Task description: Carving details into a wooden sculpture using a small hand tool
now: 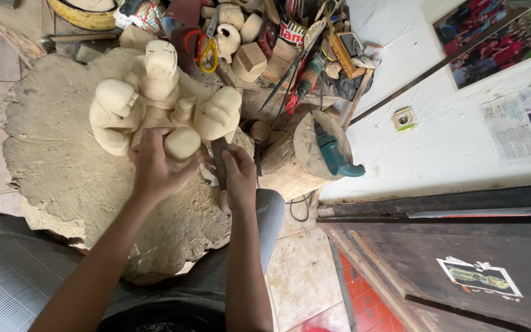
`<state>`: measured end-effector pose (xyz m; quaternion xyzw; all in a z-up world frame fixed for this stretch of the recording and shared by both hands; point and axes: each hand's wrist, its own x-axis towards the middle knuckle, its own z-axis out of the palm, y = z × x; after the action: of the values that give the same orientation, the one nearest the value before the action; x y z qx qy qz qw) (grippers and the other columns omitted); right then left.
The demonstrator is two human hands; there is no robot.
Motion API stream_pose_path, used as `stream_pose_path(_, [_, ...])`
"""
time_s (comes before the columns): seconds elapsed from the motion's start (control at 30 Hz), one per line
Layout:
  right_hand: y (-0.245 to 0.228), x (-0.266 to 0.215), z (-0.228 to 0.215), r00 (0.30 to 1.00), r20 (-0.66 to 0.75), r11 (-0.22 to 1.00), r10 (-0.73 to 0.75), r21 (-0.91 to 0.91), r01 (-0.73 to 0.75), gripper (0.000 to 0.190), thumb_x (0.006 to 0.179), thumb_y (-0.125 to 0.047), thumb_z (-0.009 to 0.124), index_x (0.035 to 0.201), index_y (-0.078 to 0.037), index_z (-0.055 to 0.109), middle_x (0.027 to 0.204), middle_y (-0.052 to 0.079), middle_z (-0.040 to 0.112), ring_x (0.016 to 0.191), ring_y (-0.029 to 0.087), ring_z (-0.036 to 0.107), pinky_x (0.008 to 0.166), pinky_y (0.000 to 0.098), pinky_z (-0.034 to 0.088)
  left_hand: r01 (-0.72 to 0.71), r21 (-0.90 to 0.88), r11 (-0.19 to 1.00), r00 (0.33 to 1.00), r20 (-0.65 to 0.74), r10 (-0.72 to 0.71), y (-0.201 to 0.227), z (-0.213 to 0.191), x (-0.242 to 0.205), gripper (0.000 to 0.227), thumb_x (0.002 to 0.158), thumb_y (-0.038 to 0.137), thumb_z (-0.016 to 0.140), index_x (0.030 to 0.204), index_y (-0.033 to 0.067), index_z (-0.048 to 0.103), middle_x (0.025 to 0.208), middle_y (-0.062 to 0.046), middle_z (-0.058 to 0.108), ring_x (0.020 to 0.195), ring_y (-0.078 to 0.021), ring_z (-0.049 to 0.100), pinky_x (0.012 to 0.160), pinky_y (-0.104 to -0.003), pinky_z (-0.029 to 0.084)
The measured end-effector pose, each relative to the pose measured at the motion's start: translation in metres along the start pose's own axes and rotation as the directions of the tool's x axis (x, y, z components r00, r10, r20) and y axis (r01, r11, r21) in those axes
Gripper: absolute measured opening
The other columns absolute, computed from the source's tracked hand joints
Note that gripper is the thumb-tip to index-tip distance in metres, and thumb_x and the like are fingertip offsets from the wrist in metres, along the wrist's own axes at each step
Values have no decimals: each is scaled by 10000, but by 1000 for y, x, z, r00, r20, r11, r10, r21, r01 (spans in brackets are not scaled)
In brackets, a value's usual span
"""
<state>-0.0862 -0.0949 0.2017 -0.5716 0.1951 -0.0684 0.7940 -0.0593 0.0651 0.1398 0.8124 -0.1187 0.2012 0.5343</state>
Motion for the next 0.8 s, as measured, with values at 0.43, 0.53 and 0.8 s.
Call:
stream_pose_path(0.43, [2, -38, 42, 934, 25, 837, -355, -437, 330, 223, 983, -107, 680, 1182, -10, 711, 1101, 220, 744, 1064, 311, 721, 827, 401, 622, 216, -445, 869, 956, 278, -94, -4, -1, 42, 370, 1091, 226, 424, 1082, 70, 759, 852, -96, 685, 919, -188, 617, 955, -421, 492])
stream_pose_path(0.53, [7, -33, 50, 875, 16, 731, -484, -543, 414, 213, 999, -72, 644, 1181, 12, 716, 1182, 263, 714, 1107, 411, 689, 845, 460, 632, 171, -404, 899, 984, 124, -131, -26, 23, 34, 460, 1138, 276, 357, 1051, 102, 774, 825, -112, 682, 845, -211, 653, 883, -393, 502])
stream_pose_path(0.8, [14, -9, 56, 843, 103, 643, -528, -600, 476, 234, 1025, -94, 580, 1194, -56, 738, 1096, 185, 760, 1099, 366, 694, 1005, 497, 530, 47, -277, 960, 997, -46, -62, 3, 14, 28, 447, 1104, 184, 286, 1028, 66, 710, 918, -142, 713, 926, -336, 707, 912, -436, 521])
